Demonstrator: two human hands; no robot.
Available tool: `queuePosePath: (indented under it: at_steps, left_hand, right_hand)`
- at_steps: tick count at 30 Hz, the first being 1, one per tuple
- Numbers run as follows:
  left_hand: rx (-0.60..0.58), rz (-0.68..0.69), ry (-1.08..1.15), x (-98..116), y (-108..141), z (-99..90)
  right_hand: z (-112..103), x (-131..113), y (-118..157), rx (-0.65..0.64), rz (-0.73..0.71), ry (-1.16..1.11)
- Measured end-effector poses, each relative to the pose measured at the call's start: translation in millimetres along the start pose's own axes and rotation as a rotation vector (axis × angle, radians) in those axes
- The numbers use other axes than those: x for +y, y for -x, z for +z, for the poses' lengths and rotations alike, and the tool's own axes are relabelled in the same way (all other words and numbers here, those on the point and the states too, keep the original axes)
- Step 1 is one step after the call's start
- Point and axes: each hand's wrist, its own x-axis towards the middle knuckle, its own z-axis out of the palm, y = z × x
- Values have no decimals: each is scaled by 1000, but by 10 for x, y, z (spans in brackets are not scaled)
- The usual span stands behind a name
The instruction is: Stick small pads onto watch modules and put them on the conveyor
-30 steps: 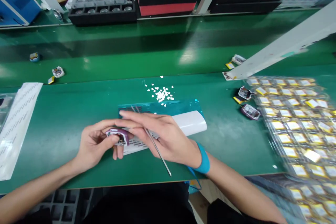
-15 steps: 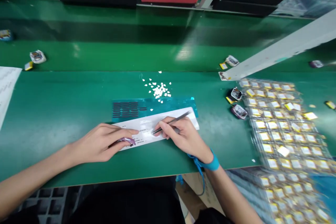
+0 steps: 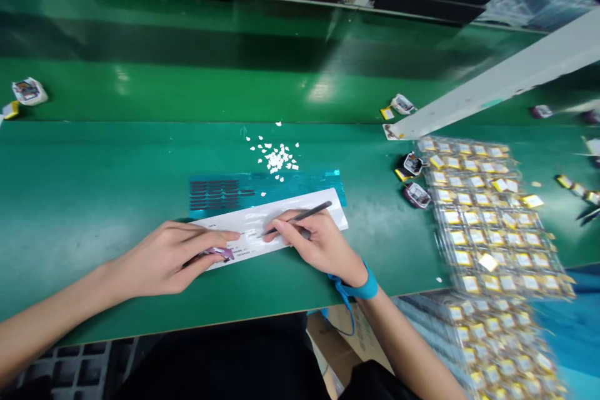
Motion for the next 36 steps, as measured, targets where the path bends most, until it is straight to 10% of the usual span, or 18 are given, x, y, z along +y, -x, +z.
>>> queuePosePath:
  at_steps: [11, 19, 27, 36]
  left_hand:
    - [-71, -34, 54, 17, 14, -8]
    - [278, -335, 607, 235, -58, -77]
    - [273, -567, 1011, 302, -102, -74]
    - [271, -620, 1046, 310, -83, -31]
  right_hand:
    - [-87, -15, -54, 42, 41, -195]
    - [19, -511, -187, 346, -217, -182]
    - [273, -446, -464, 26, -186, -342]
    - [378, -453, -391, 64, -175, -215]
